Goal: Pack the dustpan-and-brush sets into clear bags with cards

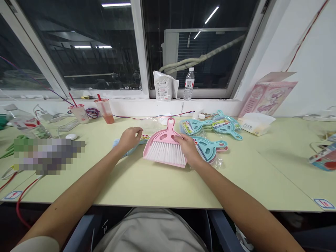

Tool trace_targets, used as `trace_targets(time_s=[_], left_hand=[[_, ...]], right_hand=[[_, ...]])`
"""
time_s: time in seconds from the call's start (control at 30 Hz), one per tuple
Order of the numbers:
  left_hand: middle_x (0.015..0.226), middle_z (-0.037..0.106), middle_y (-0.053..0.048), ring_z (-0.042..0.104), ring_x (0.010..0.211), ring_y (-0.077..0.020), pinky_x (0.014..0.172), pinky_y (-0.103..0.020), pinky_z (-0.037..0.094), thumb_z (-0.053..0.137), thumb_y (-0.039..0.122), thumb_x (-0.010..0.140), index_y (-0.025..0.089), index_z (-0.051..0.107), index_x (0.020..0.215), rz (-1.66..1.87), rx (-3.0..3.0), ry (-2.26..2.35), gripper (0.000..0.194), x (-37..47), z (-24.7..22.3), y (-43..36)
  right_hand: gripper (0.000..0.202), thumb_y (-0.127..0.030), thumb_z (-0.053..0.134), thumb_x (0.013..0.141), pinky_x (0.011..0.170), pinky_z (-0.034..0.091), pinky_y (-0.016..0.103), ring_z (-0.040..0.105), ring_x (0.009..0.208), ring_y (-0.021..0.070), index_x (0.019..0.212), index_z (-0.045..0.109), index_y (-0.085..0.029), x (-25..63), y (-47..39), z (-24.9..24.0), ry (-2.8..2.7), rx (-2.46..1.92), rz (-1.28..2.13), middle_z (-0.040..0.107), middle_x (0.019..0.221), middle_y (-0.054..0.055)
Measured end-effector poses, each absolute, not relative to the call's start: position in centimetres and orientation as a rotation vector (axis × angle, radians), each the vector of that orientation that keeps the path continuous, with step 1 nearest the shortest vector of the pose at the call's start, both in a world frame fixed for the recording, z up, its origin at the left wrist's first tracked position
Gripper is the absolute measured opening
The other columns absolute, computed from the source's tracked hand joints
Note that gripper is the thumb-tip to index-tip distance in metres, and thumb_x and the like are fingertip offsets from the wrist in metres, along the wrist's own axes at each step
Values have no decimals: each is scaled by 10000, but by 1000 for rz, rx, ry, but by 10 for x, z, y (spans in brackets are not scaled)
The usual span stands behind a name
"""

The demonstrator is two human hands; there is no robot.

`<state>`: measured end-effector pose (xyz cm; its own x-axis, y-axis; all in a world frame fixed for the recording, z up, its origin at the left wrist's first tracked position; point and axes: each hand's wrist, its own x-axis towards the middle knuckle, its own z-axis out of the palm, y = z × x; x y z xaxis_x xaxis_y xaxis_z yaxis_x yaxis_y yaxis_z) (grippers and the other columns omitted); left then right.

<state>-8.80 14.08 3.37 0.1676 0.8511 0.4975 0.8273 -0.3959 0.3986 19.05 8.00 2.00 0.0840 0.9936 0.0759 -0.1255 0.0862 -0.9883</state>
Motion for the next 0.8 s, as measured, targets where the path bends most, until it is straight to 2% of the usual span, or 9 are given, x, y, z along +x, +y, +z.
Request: trace_targets(time_s=[0.17,0.33,0.47,0.57,0.8], left_hand=[[1102,729,-136,646,1050,-307,881,-373,480,471,307,935,218,761,1132,494,2500,1935,361,-105,13,160],[1176,712,-136,636,1098,-313,898,-359,476,542,284,890,258,679,1329,406,2422,1961,460,-110,6,165],[1232,705,-120,621,1139,-291,933,-334,465,553,248,879,256,671,1339,474,2398,1886,475,-116,6,169],[1285,692,-107,613,1168,-278,968,-336,454,493,243,912,245,691,1316,537,2442,1837,450,-115,5,171],[1270,708,-73,571,1218,-312,1030,-434,408,410,359,976,310,766,1189,453,2545,1822,418,-101,1,169]], right_hand=[[312,-407,814,680,537,474,301,632,582,205,902,710,-214,192,82,17,-975,-1128,1242,690,691,1],[259,-370,806,690,504,474,285,638,573,194,863,699,-209,185,78,15,-969,-1163,1291,673,673,-4],[234,-305,813,684,533,513,295,676,637,208,846,675,-207,182,76,15,-902,-1120,1371,694,723,6],[200,-270,793,704,541,525,304,685,651,211,842,661,-212,182,76,16,-857,-1114,1392,703,739,12],[195,-248,785,710,541,539,312,692,648,217,844,647,-222,182,76,17,-852,-1109,1398,713,756,20]])
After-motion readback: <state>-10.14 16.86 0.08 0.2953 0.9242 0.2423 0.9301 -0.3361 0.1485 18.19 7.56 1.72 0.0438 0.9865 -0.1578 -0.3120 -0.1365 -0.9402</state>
